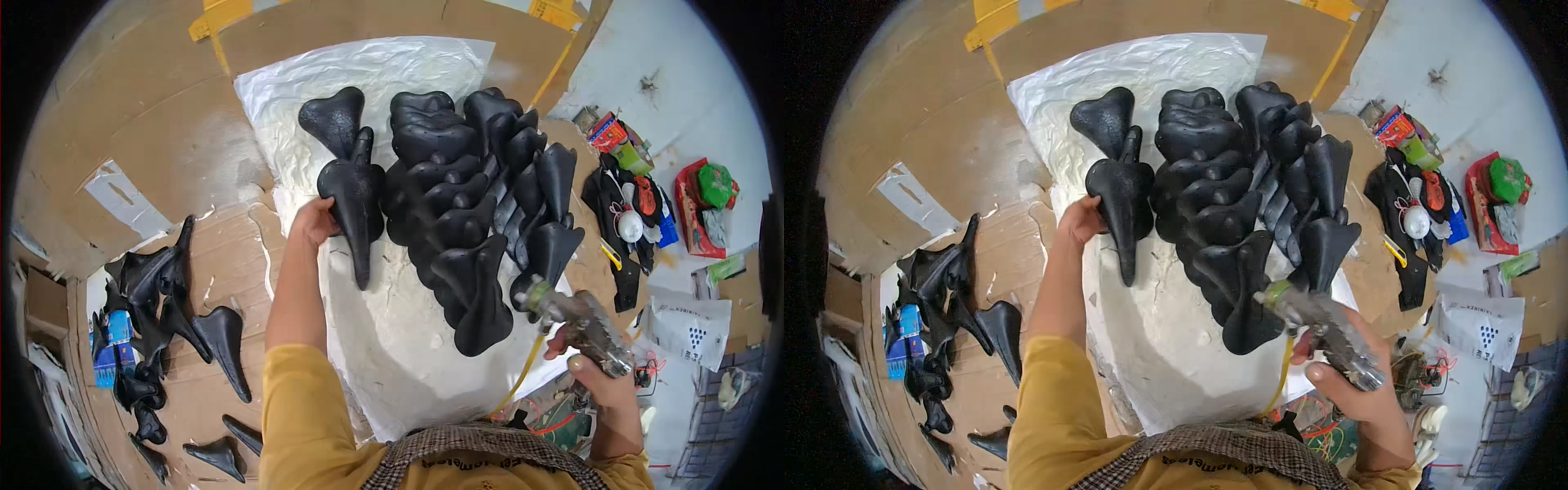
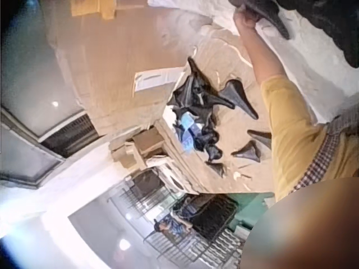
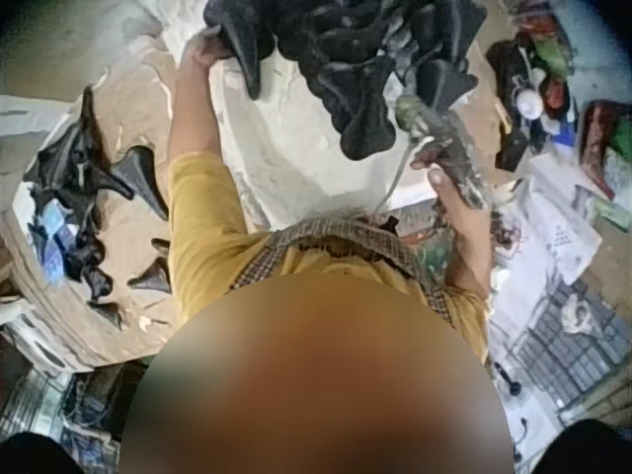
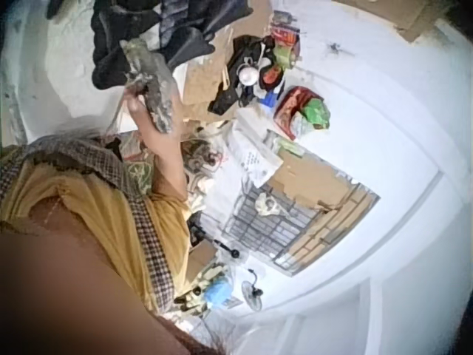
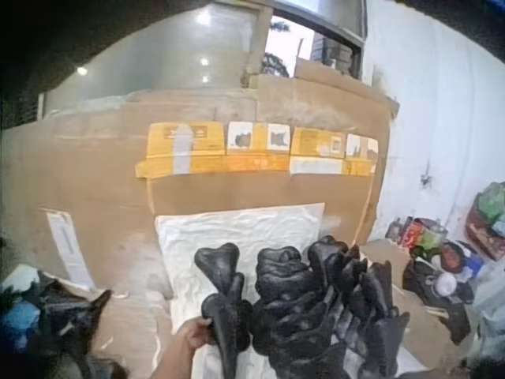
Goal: The person is unpacking bicycle seats from a sack using a utility knife and then spraying each one with a liquid coating using a spray gun.
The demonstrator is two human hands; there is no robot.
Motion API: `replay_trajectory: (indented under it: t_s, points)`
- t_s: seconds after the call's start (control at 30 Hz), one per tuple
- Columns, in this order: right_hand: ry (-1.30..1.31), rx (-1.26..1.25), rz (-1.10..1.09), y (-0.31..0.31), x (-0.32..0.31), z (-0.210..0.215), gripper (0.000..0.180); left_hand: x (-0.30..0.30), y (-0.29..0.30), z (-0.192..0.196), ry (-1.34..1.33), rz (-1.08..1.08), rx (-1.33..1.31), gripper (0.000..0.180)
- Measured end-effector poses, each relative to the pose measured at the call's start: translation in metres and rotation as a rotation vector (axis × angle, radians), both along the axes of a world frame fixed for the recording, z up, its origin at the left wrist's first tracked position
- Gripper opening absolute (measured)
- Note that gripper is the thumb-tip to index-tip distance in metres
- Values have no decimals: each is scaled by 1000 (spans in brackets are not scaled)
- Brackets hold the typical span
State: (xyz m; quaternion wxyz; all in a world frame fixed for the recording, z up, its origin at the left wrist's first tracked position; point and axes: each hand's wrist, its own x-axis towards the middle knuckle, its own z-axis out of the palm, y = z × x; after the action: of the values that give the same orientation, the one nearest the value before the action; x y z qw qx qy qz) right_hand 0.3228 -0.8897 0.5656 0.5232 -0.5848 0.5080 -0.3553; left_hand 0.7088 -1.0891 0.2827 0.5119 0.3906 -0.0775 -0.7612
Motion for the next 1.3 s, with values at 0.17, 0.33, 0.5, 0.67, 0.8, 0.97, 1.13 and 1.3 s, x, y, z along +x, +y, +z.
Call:
replay_trajectory:
  t_s: [0.17, 0.33, 0.5, 0.67, 0.8, 0.97, 1.13, 1.3]
  points:
    - [11, -16, 44, 4, 7, -1, 55, 15, 45, -11, 50, 249, -275, 26]
    - [202, -11, 189, 10, 8, -9, 53, 88, 114, -20, 132, 561, -530, 38]
    - [94, -174, -56, 3, 25, 8, 52, 125, 149, -16, 159, 683, -570, 36]
    - [106, -131, 34, -2, 27, 3, 52, 129, 112, -29, 266, 638, -532, 28]
    - [260, 28, 170, -2, 17, -12, 52, 105, 34, -26, 291, 496, -462, 25]
    - [147, 100, 65, -9, 6, -10, 51, 46, -48, -3, 125, 484, -269, 21]
    - [238, 121, 168, -8, -1, -16, 53, 29, -81, -22, -422, 74, -213, 13]
    - [112, 66, 234, -12, -6, -26, 51, 15, -59, -8, -588, 65, -244, 21]
